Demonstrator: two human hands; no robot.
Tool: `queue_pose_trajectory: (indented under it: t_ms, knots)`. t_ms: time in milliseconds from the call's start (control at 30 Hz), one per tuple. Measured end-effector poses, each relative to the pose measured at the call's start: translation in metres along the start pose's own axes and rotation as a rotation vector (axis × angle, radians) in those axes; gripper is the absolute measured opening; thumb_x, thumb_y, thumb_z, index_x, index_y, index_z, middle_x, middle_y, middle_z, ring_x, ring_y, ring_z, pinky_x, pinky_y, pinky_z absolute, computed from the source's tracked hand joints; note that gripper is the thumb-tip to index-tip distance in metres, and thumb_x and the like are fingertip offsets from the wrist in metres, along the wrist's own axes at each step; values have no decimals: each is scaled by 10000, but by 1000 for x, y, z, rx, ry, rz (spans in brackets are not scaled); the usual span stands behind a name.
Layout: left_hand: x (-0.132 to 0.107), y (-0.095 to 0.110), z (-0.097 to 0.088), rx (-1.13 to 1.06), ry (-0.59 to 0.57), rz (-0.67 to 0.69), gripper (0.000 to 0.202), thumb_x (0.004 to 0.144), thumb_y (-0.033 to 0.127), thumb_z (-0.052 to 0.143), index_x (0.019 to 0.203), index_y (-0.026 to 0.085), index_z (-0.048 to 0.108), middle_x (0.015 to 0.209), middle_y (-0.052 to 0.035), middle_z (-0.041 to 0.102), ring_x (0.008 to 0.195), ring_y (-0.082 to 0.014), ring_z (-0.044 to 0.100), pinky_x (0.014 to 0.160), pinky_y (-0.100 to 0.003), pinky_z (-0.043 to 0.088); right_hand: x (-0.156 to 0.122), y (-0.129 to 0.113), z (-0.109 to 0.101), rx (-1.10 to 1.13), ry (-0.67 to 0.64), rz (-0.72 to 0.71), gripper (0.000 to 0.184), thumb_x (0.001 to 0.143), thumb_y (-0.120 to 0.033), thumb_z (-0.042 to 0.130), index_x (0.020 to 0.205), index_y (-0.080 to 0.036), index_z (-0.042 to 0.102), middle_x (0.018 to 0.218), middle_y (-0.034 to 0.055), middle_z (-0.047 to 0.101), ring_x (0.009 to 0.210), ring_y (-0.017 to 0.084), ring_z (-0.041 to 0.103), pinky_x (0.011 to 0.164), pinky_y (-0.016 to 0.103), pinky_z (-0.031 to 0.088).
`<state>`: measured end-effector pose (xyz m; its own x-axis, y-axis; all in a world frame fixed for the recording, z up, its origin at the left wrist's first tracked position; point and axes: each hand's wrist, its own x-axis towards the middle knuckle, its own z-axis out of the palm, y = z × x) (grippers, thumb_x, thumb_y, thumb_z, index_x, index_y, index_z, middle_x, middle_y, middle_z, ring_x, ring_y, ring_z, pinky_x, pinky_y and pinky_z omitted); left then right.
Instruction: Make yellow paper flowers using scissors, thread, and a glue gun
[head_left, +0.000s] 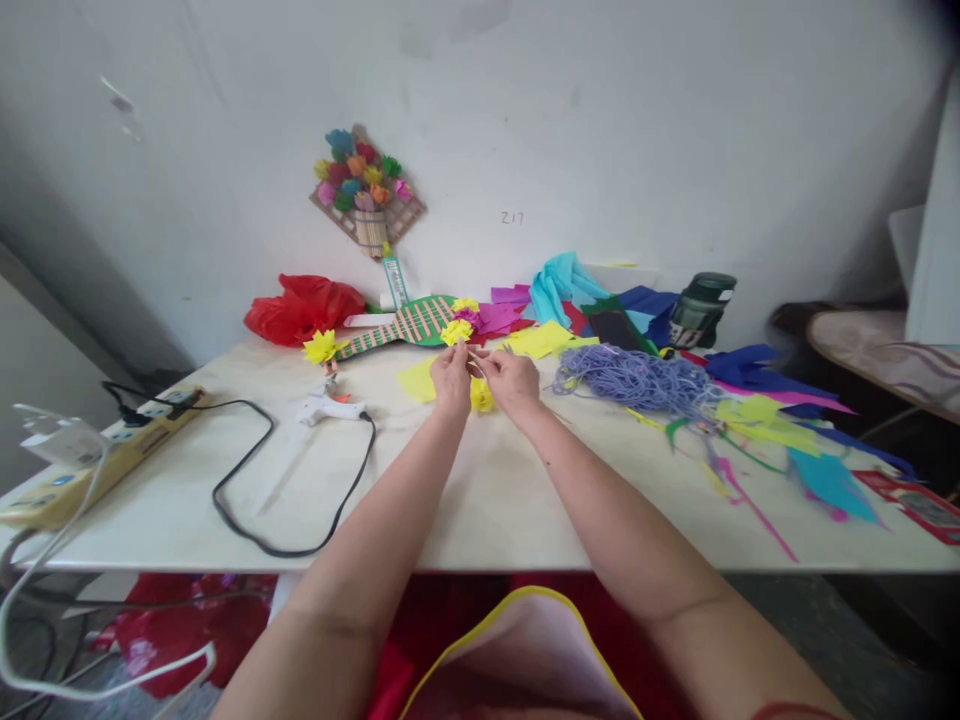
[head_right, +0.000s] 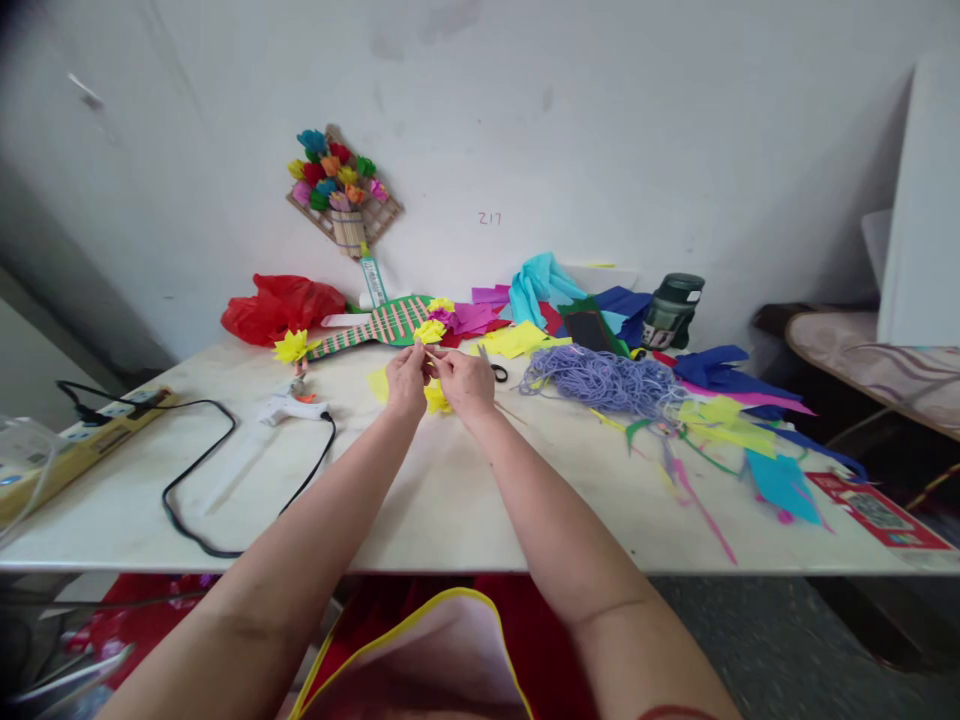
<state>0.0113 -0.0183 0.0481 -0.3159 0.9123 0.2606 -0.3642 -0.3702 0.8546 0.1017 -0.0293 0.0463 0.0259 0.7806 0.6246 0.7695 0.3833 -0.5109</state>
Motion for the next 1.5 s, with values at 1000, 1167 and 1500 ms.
queue_pose_trajectory:
  t_ms: [1000,1167,1500]
  knots:
    - [-9,6,-16,39,-213,-103,361,654,442,637,835,133,597,616,-29,639,536,-110,570,497,-204,381,4,7,-14,668,75,292,226,722,-380,534,630,-176,568,587,-17,589,524,102,520,518,234,432]
    - [-17,9,-11,69,-474,-232,405,626,450,677,855,129,588,563,-15,614,468,-110,556,458,-209,390,15,16,-29,1008,-85,458,188,654,-337,591,676,-151,605,692,13,627,609,105,556,485,202,415]
    - [-15,1,-16,-12,-571,-257,263,693,363,656,785,133,567,510,19,539,405,-61,469,415,-178,335,9,17,-19,1188,-407,475,192,682,-249,592,829,-149,664,685,13,643,586,102,567,596,249,478]
